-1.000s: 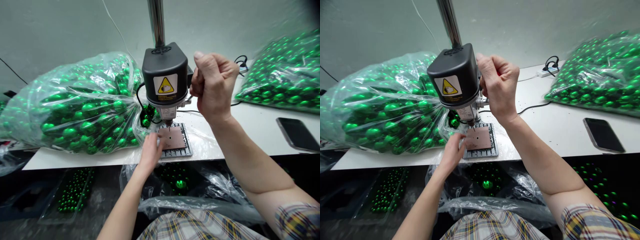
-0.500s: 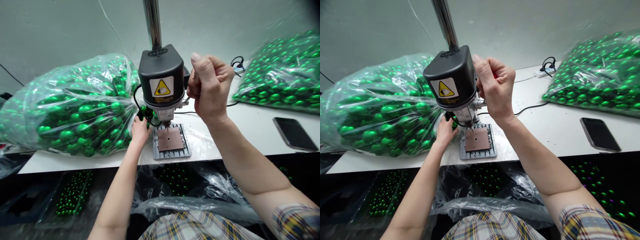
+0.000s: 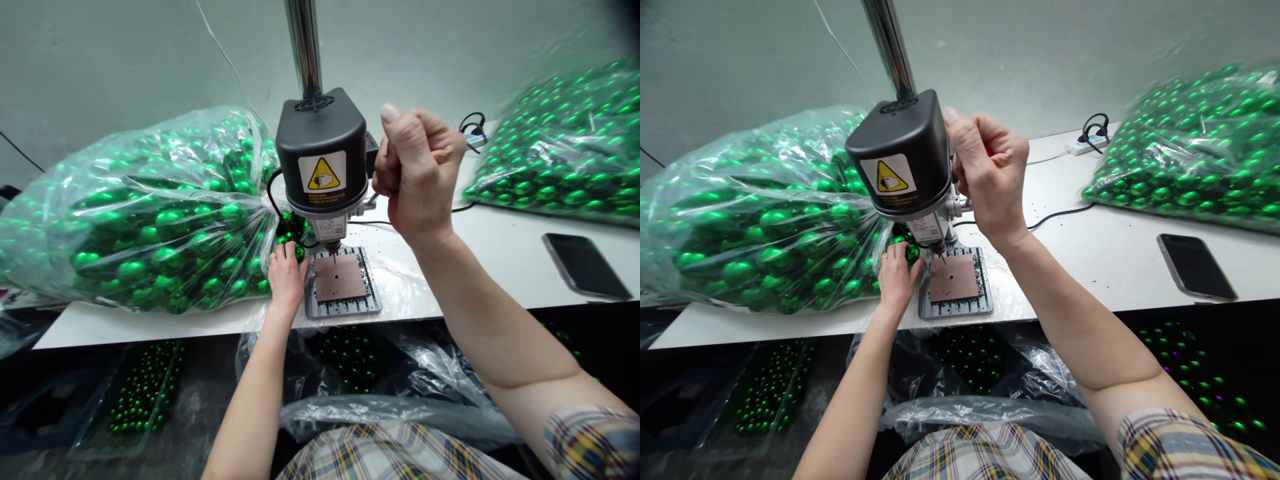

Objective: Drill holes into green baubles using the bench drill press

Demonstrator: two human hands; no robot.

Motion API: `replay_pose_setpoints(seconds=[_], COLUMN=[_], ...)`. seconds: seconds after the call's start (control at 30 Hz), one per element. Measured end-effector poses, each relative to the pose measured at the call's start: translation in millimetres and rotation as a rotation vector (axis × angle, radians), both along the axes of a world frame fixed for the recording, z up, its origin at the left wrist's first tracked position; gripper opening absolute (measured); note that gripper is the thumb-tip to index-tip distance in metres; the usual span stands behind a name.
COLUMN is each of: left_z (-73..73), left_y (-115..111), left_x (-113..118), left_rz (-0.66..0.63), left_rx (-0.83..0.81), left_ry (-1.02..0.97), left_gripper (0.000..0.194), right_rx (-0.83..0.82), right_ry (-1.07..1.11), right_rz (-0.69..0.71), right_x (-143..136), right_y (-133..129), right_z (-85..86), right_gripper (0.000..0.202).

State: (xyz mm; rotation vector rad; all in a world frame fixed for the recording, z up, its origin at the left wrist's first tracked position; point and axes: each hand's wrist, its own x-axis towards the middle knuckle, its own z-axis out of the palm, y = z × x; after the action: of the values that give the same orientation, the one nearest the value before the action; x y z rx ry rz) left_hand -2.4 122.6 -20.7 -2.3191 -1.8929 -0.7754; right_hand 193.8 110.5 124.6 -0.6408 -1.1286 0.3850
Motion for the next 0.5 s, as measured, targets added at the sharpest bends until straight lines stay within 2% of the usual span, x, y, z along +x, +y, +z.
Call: replay_pose_setpoints(seconds=[0.1,0.17,0.27,0.33,0.4,0.5], left_z=[6.7,13.7,17.1,10.9,-0.2,-16.9], left_y=[8.4,3.1,-15.4,-26.8,-32.9,-32.8], left_x=[-0.8,-0.9,1.8,4.8,7.6,10.5], left_rz=[0.035,0.018,-0.106,-0.195,-0.215,-0.164], left_rx=[-0.069,-0.052,-0.131,-0.328,-0.519,-0.623], left_ry=[-0.020,-0.140,-0.600,-1.005,-1.328,-1.526], left_gripper=[0.031,0.036,0.041,0.044,0.049,0.056], right_rx=[-0.001,0.002,0.009,0.020,0.022,0.023], right_ry=[0.009,0.017,0.030,0.039,0.043,0.066], right_rz=[0.013,0.020,0.030,0.038,0.041,0.058], right_x=[0.3,0.2,-0.2,-0.6,-1.0,-1.6], right_y=[-0.6,-1.2,-1.7,-1.6,-1.4,-1.6], right_z=[0.3,0.6,1.1,1.3,1.7,2.5], right_gripper=[0.057,0.057,0.057,0.057,0.057,0.057])
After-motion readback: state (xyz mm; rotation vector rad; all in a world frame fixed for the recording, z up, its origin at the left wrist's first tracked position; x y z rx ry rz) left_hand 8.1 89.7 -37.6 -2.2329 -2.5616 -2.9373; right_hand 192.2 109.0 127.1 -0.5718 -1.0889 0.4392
